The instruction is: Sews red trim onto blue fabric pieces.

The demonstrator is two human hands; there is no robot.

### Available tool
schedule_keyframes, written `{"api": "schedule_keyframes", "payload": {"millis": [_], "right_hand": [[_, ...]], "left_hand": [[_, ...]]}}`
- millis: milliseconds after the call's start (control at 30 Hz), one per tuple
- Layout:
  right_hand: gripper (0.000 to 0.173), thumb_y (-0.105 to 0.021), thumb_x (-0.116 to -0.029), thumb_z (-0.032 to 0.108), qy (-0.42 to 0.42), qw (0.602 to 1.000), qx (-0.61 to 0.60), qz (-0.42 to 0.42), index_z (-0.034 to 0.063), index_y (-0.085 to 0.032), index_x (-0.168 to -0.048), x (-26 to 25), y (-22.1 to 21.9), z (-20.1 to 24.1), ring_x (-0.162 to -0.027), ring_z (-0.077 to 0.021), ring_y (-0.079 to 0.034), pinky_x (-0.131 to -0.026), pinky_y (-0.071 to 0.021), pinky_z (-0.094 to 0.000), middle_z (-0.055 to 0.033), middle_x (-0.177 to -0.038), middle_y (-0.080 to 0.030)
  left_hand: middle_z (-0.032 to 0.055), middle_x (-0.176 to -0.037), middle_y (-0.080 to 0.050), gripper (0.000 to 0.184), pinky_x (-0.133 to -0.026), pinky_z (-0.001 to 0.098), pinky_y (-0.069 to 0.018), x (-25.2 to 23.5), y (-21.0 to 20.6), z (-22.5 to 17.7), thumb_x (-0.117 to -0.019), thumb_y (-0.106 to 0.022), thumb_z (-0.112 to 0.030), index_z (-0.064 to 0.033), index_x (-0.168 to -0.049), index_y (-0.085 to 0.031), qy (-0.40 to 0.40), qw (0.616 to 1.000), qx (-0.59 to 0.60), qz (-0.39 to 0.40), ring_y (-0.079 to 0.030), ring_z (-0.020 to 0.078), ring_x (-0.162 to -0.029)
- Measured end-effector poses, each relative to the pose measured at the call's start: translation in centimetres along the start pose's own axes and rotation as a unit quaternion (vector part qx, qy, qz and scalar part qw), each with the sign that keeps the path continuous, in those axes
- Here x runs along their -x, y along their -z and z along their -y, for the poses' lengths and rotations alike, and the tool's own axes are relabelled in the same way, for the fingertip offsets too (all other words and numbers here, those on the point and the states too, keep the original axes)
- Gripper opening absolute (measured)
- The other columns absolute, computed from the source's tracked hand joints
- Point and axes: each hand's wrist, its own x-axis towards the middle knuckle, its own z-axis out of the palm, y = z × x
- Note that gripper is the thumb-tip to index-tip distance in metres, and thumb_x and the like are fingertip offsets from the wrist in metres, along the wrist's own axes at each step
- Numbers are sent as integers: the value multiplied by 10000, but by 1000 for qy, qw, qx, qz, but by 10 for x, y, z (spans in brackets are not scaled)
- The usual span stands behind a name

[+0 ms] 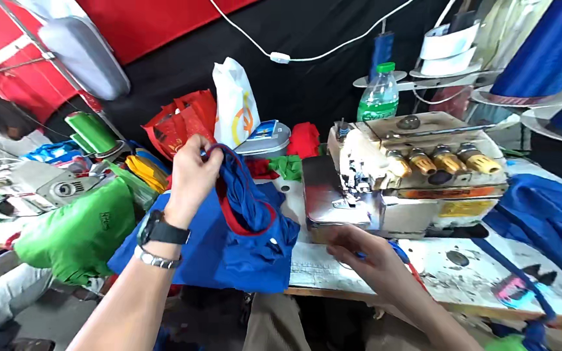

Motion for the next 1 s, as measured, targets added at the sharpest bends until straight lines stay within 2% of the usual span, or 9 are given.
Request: {"api": "schedule_keyframes", "payload": {"millis": [67, 233, 300, 367, 467, 600, 733, 867, 1000], "right_hand": [[171, -621, -962, 197, -17, 1000, 3, 11, 80, -697, -1061, 8, 9, -15, -778, -55, -689, -703, -598, -244, 9, -915, -720], [202, -598, -947, 186, -63, 998, 16, -26, 49, -704, -1051, 26, 41, -44, -742, -39, -672, -677, -586, -236, -2, -910, -721], [170, -619, -923, 183, -89, 994, -2, -67, 76, -697, -1030, 30, 55, -48, -712, -10, -665, -656, -574, -199, 39, -868, -718], [159, -633, -906, 171, -109, 988, -13, -105, 73, -687, -1019, 36, 70, -53, -688, 0, -653, -637, -566, -179, 55, -841, -705], [188, -637, -913, 184, -146, 981, -16, -127, 53, -673, -1044, 46, 87, -62, -676, -7, -645, -615, -558, -181, 45, -843, -694], [130, -660, -919, 160, -160, 973, -72, -151, 93, -670, -1030, 54, 90, -68, -695, -27, -676, -642, -581, -184, 59, -844, -717], [110, -650, -930, 147, -163, 971, -65, -160, 88, -679, -1019, 57, 88, -61, -686, -27, -666, -621, -569, -181, 53, -841, -716], [117, -640, -943, 148, -162, 970, -65, -168, 74, -688, -1021, 58, 86, -58, -733, -43, -676, -680, -583, -203, 36, -862, -710], [135, -652, -949, 168, -139, 975, -52, -164, 74, -694, -1037, 60, 84, -61, -779, -32, -678, -721, -585, -197, 38, -899, -712]], "left_hand": [[46, -758, -593, 158, -548, 298, -533, -13, 14, 2, -1026, -552, -192, -34, -1029, -559, 39, 997, 55, -34, -583, 100, -555], [-15, -829, -571, 117, -675, 266, -520, -42, 40, 20, -1007, -538, -177, -64, -1037, -541, -13, 983, 125, -132, -577, 45, -689], [42, -908, -604, 187, -719, 329, -556, -40, 43, 26, -1002, -515, -158, -30, -1134, -545, 15, 994, 101, -48, -620, 102, -759], [185, -1146, -631, 327, -835, 499, -551, -33, 36, 33, -991, -566, -148, 4, -1281, -550, 77, 991, 18, 111, -649, 276, -970], [291, -1491, -448, 440, -1073, 664, -386, -21, 8, 48, -1013, -618, -182, -11, -1410, -538, 118, 951, -111, 262, -470, 464, -1352], [266, -1541, -420, 517, -1099, 716, -330, 23, -47, 65, -1032, -585, -383, -9, -1388, -571, 73, 965, -115, 224, -406, 482, -1411], [209, -1635, -332, 660, -1162, 762, -127, 83, -126, 98, -1006, -514, -569, -97, -1466, -556, 30, 953, -181, 240, -230, 473, -1523], [149, -1506, -543, 619, -1153, 742, -176, 96, -139, 114, -983, -482, -579, -111, -1332, -687, -7, 969, -168, 183, -378, 474, -1456], [169, -1449, -590, 614, -1126, 761, -202, 98, -139, 117, -965, -494, -565, -82, -1273, -716, -23, 976, -150, 157, -416, 504, -1419]]}}
